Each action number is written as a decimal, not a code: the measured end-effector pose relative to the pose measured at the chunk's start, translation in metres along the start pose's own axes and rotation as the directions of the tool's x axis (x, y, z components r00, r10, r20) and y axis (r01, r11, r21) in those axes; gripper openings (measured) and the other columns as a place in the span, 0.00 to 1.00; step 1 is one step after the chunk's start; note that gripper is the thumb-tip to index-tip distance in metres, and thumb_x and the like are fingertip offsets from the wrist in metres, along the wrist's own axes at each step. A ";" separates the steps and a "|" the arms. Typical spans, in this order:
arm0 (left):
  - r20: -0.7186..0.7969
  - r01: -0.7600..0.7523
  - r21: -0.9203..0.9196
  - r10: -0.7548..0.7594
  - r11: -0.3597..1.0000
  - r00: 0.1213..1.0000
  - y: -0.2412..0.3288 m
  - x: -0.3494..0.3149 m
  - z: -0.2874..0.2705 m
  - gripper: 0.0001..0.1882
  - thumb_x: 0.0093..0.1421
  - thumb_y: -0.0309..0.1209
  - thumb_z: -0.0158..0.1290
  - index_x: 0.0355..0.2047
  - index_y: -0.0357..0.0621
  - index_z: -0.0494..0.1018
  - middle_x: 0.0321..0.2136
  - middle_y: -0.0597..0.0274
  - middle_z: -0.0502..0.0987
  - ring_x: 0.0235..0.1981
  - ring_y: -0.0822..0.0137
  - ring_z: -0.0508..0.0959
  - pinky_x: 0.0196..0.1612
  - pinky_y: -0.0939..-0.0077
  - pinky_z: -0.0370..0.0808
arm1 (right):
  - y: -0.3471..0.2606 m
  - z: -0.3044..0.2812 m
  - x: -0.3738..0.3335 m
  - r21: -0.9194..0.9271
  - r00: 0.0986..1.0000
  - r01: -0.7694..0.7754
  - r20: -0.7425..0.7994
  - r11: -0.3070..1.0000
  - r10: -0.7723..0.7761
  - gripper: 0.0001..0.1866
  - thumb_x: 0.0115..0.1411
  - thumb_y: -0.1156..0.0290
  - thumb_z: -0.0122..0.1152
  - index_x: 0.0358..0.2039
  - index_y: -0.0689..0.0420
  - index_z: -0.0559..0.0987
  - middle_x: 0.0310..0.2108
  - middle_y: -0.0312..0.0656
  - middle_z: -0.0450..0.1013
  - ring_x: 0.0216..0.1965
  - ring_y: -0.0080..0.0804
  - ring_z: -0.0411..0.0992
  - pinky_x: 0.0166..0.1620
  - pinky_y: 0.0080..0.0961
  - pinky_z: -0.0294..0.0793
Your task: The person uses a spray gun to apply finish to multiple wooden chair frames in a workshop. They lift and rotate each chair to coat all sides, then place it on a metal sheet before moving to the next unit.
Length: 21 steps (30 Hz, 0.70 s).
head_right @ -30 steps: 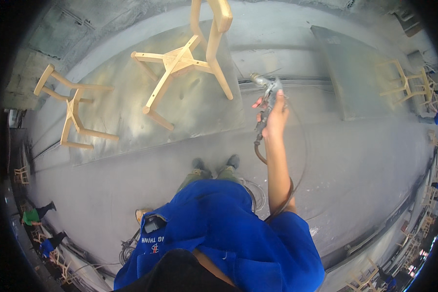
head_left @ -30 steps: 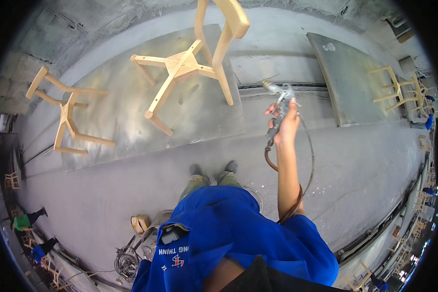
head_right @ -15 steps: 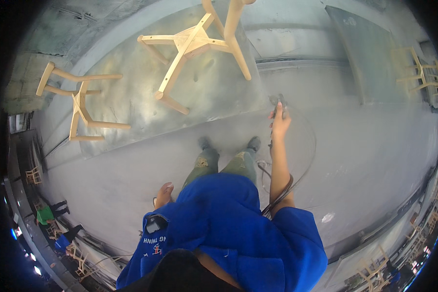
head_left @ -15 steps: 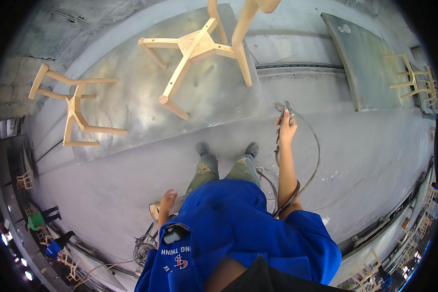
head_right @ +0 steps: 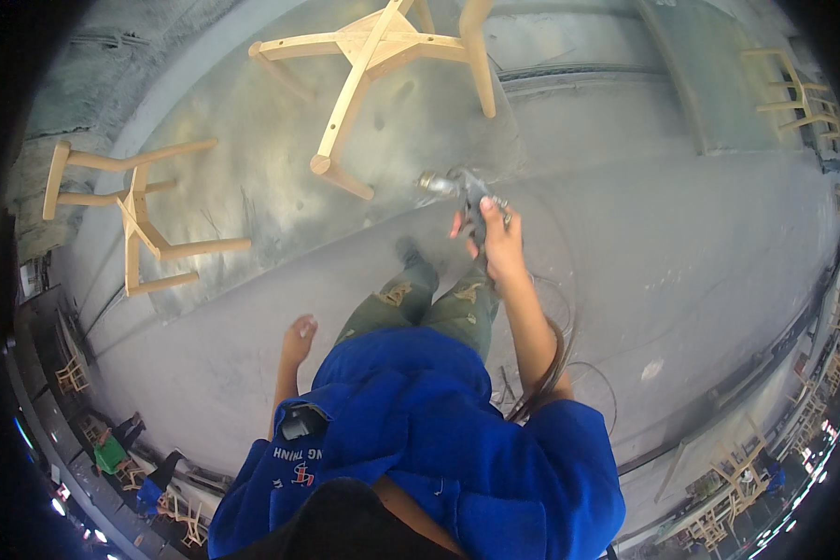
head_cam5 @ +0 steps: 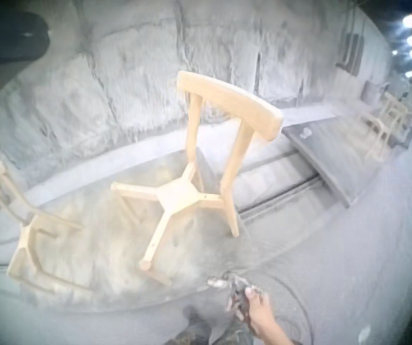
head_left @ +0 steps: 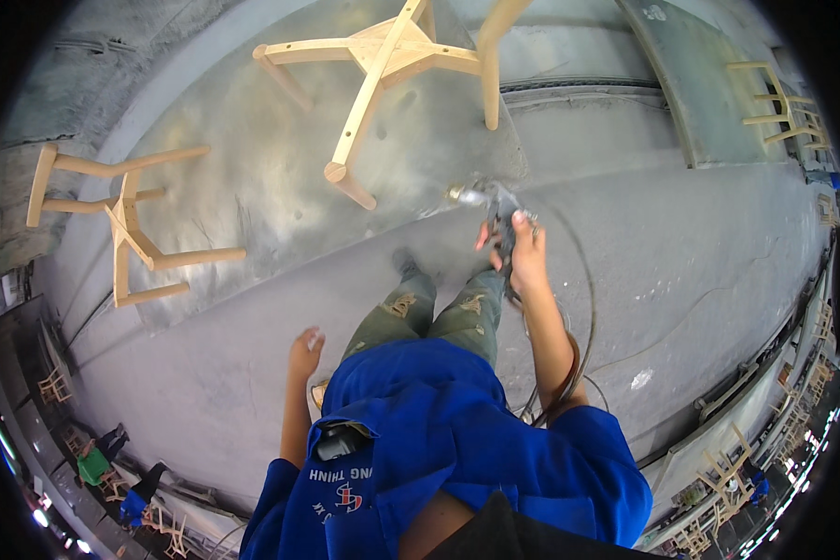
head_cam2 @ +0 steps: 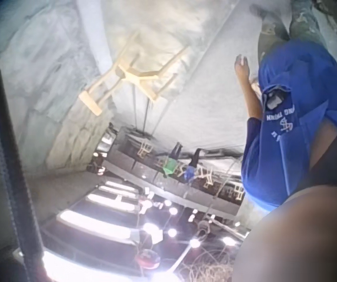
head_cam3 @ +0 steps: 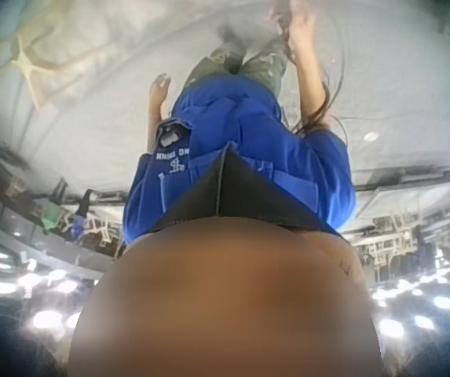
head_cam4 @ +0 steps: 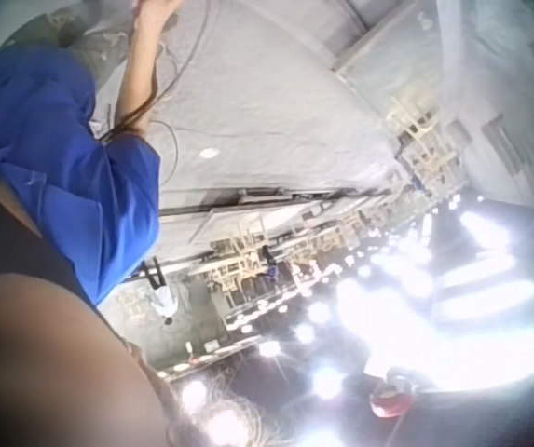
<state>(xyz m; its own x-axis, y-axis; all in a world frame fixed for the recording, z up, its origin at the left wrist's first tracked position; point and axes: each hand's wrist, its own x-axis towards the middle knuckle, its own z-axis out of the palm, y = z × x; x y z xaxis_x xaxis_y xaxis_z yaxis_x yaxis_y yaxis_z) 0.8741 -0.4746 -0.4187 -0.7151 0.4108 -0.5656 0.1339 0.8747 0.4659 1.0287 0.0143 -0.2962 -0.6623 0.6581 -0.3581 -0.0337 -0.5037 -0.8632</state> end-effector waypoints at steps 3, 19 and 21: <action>-0.261 -0.174 0.089 0.191 0.981 0.946 0.047 0.042 -0.035 0.20 0.68 0.39 0.54 0.52 0.36 0.76 0.51 0.41 0.78 0.54 0.47 0.76 0.59 0.59 0.70 | 0.043 0.013 -0.013 0.145 0.973 -0.232 0.019 0.962 0.232 0.27 0.70 0.44 0.47 0.36 0.60 0.76 0.23 0.43 0.76 0.23 0.32 0.76 0.15 0.21 0.62; -0.478 -0.179 0.083 0.197 0.980 0.856 0.316 0.286 -0.062 0.31 0.71 0.54 0.40 0.54 0.37 0.74 0.51 0.42 0.78 0.57 0.44 0.74 0.60 0.54 0.66 | 0.244 0.018 0.138 0.285 0.796 -0.434 -0.322 0.854 0.512 0.24 0.68 0.44 0.51 0.40 0.55 0.76 0.23 0.40 0.75 0.23 0.33 0.78 0.14 0.21 0.60; -0.432 -0.150 0.101 0.180 0.983 0.884 0.309 0.278 -0.065 0.32 0.70 0.55 0.41 0.52 0.37 0.76 0.49 0.42 0.79 0.55 0.45 0.75 0.58 0.55 0.68 | 0.237 0.041 0.163 0.391 0.817 -0.434 -0.209 0.811 0.538 0.26 0.69 0.40 0.47 0.41 0.53 0.76 0.24 0.40 0.75 0.25 0.33 0.78 0.15 0.20 0.60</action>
<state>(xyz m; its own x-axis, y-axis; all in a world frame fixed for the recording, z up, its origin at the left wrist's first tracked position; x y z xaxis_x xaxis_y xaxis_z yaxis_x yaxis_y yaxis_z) 0.6721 -0.1070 -0.3882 -0.9042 0.4090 -0.1226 0.3086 0.8245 0.4744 0.8815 -0.0206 -0.5445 -0.4026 0.3836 -0.8311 -0.0327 -0.9134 -0.4058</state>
